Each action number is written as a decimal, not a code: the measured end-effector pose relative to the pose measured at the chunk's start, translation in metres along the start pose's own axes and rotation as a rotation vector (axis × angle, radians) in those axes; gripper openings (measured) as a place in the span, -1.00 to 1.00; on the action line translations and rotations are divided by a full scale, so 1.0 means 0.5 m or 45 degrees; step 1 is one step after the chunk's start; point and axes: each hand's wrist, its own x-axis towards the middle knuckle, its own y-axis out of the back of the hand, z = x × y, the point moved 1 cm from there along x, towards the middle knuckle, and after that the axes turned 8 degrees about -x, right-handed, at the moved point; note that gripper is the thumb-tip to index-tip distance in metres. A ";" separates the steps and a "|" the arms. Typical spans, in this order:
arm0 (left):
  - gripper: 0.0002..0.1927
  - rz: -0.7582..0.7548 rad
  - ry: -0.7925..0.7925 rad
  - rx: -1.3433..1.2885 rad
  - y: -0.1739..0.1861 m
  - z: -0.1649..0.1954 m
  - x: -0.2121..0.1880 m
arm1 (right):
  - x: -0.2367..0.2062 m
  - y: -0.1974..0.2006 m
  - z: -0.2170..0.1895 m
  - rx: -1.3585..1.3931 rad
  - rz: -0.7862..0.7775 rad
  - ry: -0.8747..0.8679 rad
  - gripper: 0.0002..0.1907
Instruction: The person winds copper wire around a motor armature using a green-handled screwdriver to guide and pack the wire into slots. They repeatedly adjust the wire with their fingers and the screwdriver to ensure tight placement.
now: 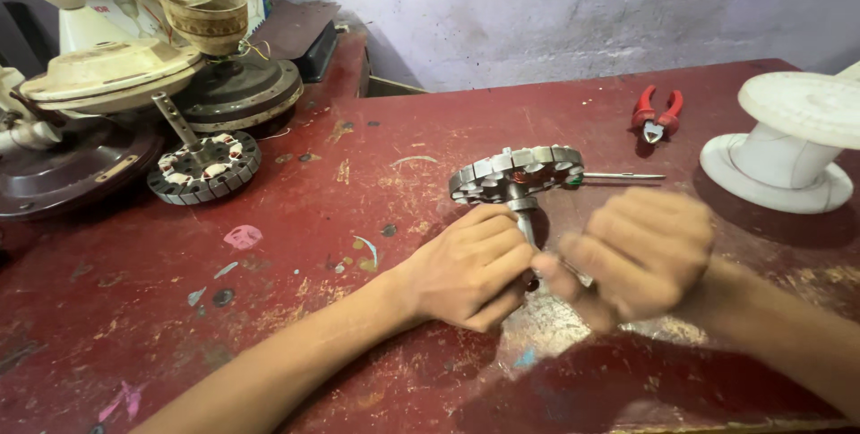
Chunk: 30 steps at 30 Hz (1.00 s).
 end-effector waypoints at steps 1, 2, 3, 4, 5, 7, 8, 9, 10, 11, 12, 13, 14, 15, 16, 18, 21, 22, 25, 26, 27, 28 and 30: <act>-0.76 -0.091 0.049 -0.013 -0.004 -0.001 0.000 | -0.010 -0.009 0.020 -0.028 0.031 0.030 -0.69; -0.78 -0.052 0.057 -0.042 -0.003 0.001 -0.001 | -0.018 -0.015 0.037 -0.054 0.064 0.059 -0.66; -0.80 -0.015 0.064 -0.069 -0.002 0.003 -0.002 | -0.026 -0.018 0.054 -0.072 0.038 0.048 -0.65; -0.81 0.022 0.070 -0.095 0.002 0.004 -0.002 | -0.031 -0.020 0.071 -0.090 0.013 0.038 -0.64; -0.82 0.029 0.101 -0.116 0.003 0.005 -0.001 | -0.034 -0.022 0.081 -0.111 -0.009 0.027 -0.63; -0.83 0.043 0.164 -0.158 0.003 0.012 0.003 | -0.036 -0.015 0.092 -0.220 -0.031 -0.030 -0.61; -0.83 0.041 0.199 -0.164 0.007 0.013 0.004 | -0.035 -0.013 0.096 -0.278 -0.040 -0.057 -0.59; -0.82 0.041 0.236 -0.174 0.009 0.014 0.006 | -0.032 -0.013 0.099 -0.295 -0.038 -0.092 -0.58; -0.82 0.043 0.275 -0.187 0.009 0.018 0.008 | -0.028 -0.013 0.100 -0.308 -0.041 -0.128 -0.56; -0.81 0.014 0.292 -0.182 0.008 0.019 0.010 | -0.025 -0.015 0.101 -0.325 -0.038 -0.160 -0.55; -0.81 -0.016 0.313 -0.179 0.008 0.020 0.012 | -0.023 -0.016 0.100 -0.314 -0.040 -0.183 -0.56; -0.80 -0.048 0.335 -0.174 0.008 0.022 0.013 | -0.022 -0.017 0.097 -0.301 -0.040 -0.208 -0.58; -0.79 -0.024 0.313 -0.162 0.009 0.022 0.013 | -0.022 -0.018 0.096 -0.288 -0.039 -0.232 -0.59; -0.77 0.001 0.293 -0.151 0.009 0.024 0.014 | -0.024 -0.019 0.095 -0.290 -0.038 -0.257 -0.60; -0.75 0.025 0.274 -0.141 0.010 0.025 0.013 | -0.026 -0.020 0.095 -0.292 -0.038 -0.283 -0.61; -0.62 0.050 0.337 -0.141 0.010 0.027 0.011 | -0.033 -0.020 0.098 -0.302 -0.039 -0.330 -0.66; -0.46 0.052 0.361 -0.167 0.010 0.028 0.011 | -0.042 -0.018 0.107 -0.308 -0.029 -0.383 -0.73; -0.42 0.047 0.359 -0.179 0.010 0.028 0.011 | -0.045 -0.018 0.110 -0.298 -0.018 -0.399 -0.73; -0.35 0.075 0.339 -0.203 0.012 0.030 0.014 | -0.050 -0.018 0.110 -0.333 0.004 -0.428 -0.73; -0.34 0.057 0.340 -0.202 0.013 0.030 0.014 | -0.051 -0.017 0.109 -0.358 0.008 -0.434 -0.73; -0.33 0.039 0.341 -0.203 0.015 0.030 0.014 | -0.052 -0.016 0.108 -0.347 0.009 -0.431 -0.73; -0.31 0.021 0.340 -0.204 0.016 0.030 0.015 | -0.052 -0.016 0.107 -0.337 0.009 -0.428 -0.73; -0.30 0.021 0.318 -0.184 0.015 0.030 0.017 | -0.052 -0.016 0.108 -0.327 0.014 -0.428 -0.73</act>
